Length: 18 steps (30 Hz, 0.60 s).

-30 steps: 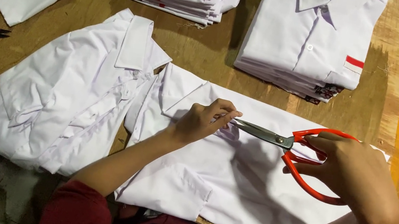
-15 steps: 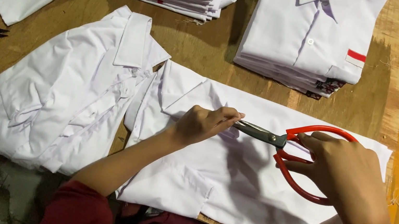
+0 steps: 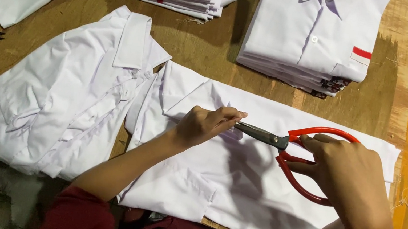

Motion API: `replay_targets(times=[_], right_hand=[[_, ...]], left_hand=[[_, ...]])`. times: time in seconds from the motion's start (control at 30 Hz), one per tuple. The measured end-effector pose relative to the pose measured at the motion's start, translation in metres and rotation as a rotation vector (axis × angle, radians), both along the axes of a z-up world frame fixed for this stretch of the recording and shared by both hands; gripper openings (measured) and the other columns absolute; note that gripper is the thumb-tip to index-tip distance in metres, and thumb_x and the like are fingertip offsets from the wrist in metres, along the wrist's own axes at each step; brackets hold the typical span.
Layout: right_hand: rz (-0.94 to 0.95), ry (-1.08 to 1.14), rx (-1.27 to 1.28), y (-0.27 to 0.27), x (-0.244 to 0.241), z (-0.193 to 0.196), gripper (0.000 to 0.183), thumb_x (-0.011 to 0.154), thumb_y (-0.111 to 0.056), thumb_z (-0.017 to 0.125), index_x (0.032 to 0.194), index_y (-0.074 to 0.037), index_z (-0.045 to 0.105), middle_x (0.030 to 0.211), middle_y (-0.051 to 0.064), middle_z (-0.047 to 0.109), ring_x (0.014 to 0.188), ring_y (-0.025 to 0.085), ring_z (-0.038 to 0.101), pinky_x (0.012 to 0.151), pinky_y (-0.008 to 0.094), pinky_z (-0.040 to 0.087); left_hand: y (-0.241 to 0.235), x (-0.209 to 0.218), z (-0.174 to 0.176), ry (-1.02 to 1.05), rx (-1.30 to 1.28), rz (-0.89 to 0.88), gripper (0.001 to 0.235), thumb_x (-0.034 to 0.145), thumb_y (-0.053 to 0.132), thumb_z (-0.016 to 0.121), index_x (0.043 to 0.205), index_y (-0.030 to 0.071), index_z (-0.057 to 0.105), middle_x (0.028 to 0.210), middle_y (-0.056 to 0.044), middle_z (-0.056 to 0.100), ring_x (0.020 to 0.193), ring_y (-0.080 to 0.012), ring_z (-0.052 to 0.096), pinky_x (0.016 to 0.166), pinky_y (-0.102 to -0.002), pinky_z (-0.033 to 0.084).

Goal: Folding a white shirt and trimming loose threads with scissors on a wooden table in a factory.

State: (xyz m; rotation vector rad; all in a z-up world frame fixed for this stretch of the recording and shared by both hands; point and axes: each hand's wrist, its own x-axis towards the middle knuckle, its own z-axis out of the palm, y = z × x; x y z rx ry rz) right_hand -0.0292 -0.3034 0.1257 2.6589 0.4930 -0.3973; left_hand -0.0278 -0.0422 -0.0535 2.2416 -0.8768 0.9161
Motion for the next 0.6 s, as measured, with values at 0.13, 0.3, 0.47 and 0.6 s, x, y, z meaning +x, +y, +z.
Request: replay_targets(times=[0.13,0.3,0.47,0.6], right_hand=[[-0.018,-0.002,0.044,-0.003,0.002,0.0,0.039,0.088,-0.073,0.052,0.105,-0.043,0.07,0.081,-0.003,0.076,0.078,0.03,0.073,0.059,0.04,0.048],[-0.209,0.007,0.123,-0.008,0.003,0.018,0.037,0.085,-0.072,0.056,0.107,-0.046,0.071,0.107,-0.013,0.076,0.097,0.023,0.074,0.072,0.039,0.056],[-0.232,-0.169,0.173,-0.062,-0.004,0.007,0.042,0.083,-0.073,0.059,0.106,-0.041,0.074,0.088,-0.008,0.077,0.083,0.025,0.075,0.064,0.037,0.053],[-0.27,-0.182,0.176,-0.116,-0.022,-0.025,0.05,0.08,-0.071,0.063,0.115,-0.036,0.071,0.095,-0.003,0.078,0.083,0.035,0.077,0.068,0.042,0.058]], left_hand=[[0.003,0.0,-0.001,-0.054,0.031,0.003,0.037,0.105,0.003,0.07,0.139,0.005,0.056,0.124,0.001,0.067,0.07,-0.0064,0.07,0.041,-0.025,0.048],[0.005,0.0,0.017,0.18,-0.268,-0.069,0.022,0.103,0.008,0.064,0.118,0.003,0.049,0.119,-0.005,0.074,0.087,-0.0149,0.079,0.06,-0.02,0.06],[0.009,0.007,0.032,0.257,-0.385,-0.022,0.017,0.104,0.008,0.059,0.113,0.001,0.047,0.111,-0.011,0.075,0.09,-0.0178,0.077,0.073,-0.025,0.062],[-0.002,0.004,0.031,0.359,-0.337,-0.124,0.014,0.105,0.004,0.053,0.118,0.002,0.047,0.122,-0.012,0.072,0.107,-0.0233,0.074,0.086,-0.03,0.059]])
